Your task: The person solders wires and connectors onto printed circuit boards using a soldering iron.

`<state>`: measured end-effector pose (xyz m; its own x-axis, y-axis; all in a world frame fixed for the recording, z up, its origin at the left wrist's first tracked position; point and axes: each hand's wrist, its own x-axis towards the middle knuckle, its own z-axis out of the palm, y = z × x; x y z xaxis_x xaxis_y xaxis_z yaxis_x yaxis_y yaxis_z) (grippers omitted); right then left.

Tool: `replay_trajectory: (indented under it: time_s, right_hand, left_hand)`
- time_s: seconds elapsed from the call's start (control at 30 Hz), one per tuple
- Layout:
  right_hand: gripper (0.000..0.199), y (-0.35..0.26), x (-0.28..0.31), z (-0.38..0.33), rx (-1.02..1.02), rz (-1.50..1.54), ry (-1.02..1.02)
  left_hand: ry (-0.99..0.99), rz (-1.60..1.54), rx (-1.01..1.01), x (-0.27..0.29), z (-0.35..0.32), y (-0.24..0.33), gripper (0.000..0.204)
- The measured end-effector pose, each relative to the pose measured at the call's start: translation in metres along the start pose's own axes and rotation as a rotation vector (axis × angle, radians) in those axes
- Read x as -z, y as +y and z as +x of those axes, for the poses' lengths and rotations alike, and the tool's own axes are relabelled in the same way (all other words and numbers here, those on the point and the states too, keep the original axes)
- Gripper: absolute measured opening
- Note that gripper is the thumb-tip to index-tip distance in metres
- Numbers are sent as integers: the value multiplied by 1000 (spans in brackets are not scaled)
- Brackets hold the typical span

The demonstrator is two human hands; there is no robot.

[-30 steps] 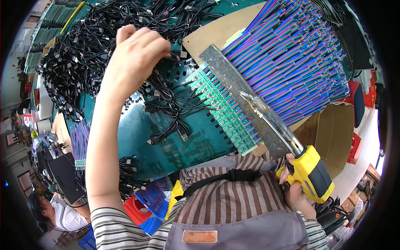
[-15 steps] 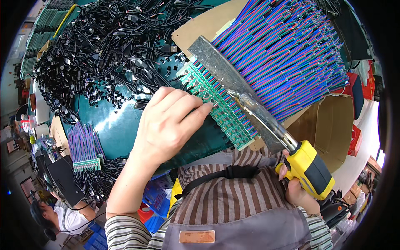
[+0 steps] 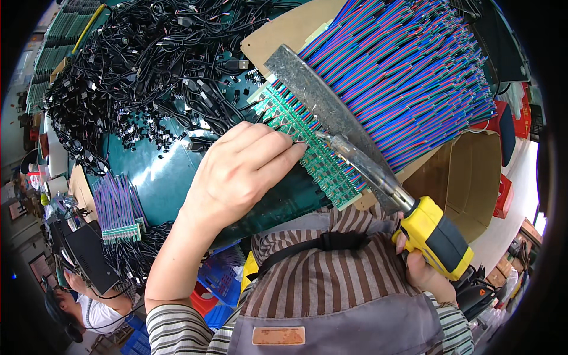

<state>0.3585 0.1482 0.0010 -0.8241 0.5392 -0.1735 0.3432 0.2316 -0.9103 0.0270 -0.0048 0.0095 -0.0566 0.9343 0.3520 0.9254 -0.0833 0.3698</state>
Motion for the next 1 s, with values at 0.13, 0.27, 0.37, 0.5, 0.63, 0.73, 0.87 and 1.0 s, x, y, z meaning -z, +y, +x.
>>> replay_trajectory:
  time_s: [0.13,0.27,0.37,0.5,0.63,0.73,0.87,1.0]
  right_hand:
    - [31,-7,-4,8,106,-54,4]
    - [31,-6,-8,13,177,-54,26]
    - [30,-6,-10,13,170,-43,51]
    - [29,-16,-13,20,173,-54,75]
    - [31,-13,-13,16,126,-72,69]
    - [33,4,-12,10,283,-48,114]
    - [35,-4,-9,10,233,-75,98]
    - [36,5,-8,5,247,-90,77]
  left_hand:
    - [3,-18,0,0,0,-3,34]
    - [-13,-92,55,1,1,-2,35]
    - [-12,-122,72,2,1,-1,33]
    - [-8,-141,80,1,1,-2,32]
    - [-9,-136,85,1,1,-1,32]
    - [-13,-132,82,1,2,-1,32]
    - [-8,-125,81,0,0,-1,33]
    - [-4,-117,70,-1,0,-1,34]
